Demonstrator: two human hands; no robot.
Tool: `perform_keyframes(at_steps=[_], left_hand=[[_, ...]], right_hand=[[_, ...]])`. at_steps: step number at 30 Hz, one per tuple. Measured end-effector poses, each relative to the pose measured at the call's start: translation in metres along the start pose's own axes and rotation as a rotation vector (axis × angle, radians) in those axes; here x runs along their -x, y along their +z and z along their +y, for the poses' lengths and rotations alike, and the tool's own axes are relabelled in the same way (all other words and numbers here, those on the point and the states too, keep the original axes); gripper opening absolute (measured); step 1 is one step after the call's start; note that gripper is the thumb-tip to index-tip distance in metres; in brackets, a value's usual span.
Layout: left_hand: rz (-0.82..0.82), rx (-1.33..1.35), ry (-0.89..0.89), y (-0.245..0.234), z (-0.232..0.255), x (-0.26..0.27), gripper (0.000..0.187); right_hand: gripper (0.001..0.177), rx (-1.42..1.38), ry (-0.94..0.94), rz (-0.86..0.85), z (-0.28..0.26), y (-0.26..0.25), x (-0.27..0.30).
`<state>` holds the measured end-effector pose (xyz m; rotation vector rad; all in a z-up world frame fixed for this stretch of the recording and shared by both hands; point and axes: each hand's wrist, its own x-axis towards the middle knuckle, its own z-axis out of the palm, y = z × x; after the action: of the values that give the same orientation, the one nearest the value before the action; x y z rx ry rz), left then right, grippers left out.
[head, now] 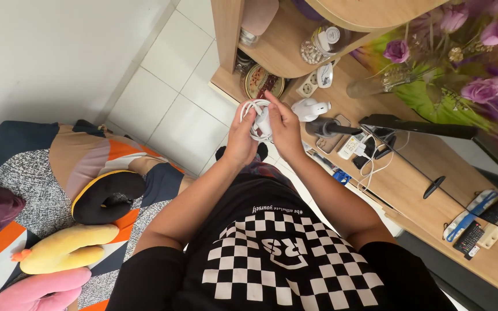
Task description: Organizing various electronic objects, cables, and accessories on a desk and shelf.
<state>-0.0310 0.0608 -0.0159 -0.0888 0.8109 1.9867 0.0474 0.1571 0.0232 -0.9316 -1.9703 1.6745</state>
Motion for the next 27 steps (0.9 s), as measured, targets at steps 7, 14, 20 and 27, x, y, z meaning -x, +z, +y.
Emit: perform_keyframes(at_steps=[7, 14, 20, 27], left_hand=[[-0.089, 0.249, -0.073, 0.003, 0.006, -0.003, 0.057], [0.037, 0.376, -0.077, -0.032, 0.016, -0.029, 0.046], [0.105, 0.277, -0.097, -0.045, 0.045, -0.025, 0.039], [0.111, 0.307, -0.116, -0.084, 0.036, -0.006, 0.043]], right_hand=[[0.031, 0.385, -0.29, 0.0, 0.018, 0.006, -0.005], [0.044, 0.414, -0.37, -0.045, 0.031, 0.004, -0.065], [0.062, -0.039, 0.351, 0.101, 0.036, 0.005, -0.169], [0.069, -0.338, 0.565, 0.058, 0.098, 0.02, -0.247]])
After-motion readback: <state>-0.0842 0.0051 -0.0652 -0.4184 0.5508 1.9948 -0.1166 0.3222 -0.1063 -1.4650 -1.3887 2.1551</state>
